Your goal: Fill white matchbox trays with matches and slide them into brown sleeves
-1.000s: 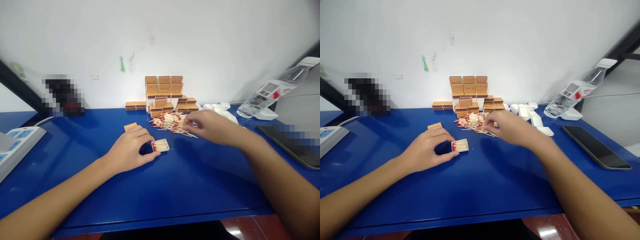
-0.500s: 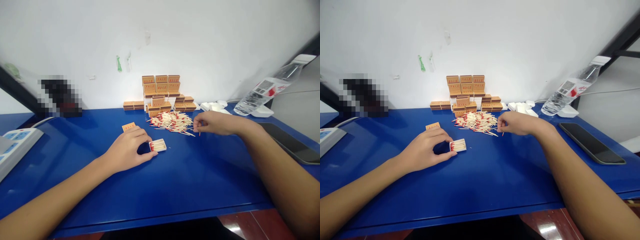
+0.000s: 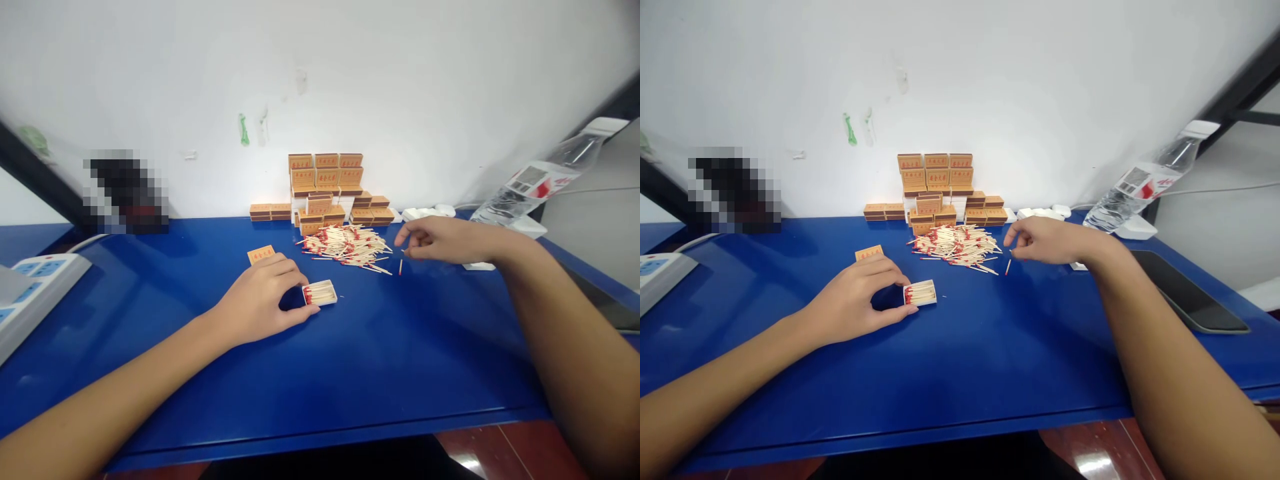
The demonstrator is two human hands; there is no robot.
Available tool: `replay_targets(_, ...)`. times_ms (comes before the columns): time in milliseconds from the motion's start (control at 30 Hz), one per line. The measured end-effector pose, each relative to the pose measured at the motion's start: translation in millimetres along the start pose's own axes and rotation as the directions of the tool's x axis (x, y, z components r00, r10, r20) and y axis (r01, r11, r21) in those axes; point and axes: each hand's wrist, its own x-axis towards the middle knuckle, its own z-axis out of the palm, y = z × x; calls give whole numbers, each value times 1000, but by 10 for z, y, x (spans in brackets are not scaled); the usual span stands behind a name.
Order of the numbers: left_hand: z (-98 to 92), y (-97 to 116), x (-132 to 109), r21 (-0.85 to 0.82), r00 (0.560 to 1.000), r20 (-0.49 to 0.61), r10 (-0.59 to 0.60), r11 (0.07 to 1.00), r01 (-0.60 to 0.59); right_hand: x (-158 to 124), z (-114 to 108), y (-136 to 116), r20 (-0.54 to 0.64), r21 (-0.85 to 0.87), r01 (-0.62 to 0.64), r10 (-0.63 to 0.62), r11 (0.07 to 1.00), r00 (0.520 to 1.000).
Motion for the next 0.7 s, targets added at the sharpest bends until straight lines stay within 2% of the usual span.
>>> replay_targets(100,3,-2,1,-4,1000,3,4,1000,-4,16,21,-23,85,-6,-51,51,999,995)
replay_targets(200,7,-3,4,2,1000,-7,9,1000,-9,23,14,-21,90,8,-113,112,994,990)
replay_targets(400,7,3,6,12,1000,3,11,1000,-11,15,10,26,55,-83,-5,10,997,998)
replay_targets(567,1,5,7,7,1000,1,11,1000,-11,37,76,-47,87,-193,-55,73,980,994)
replay_targets(700,1,3,11,6,1000,3,9,1000,-9,40,80,-87,144,-143,-83,103,986,984)
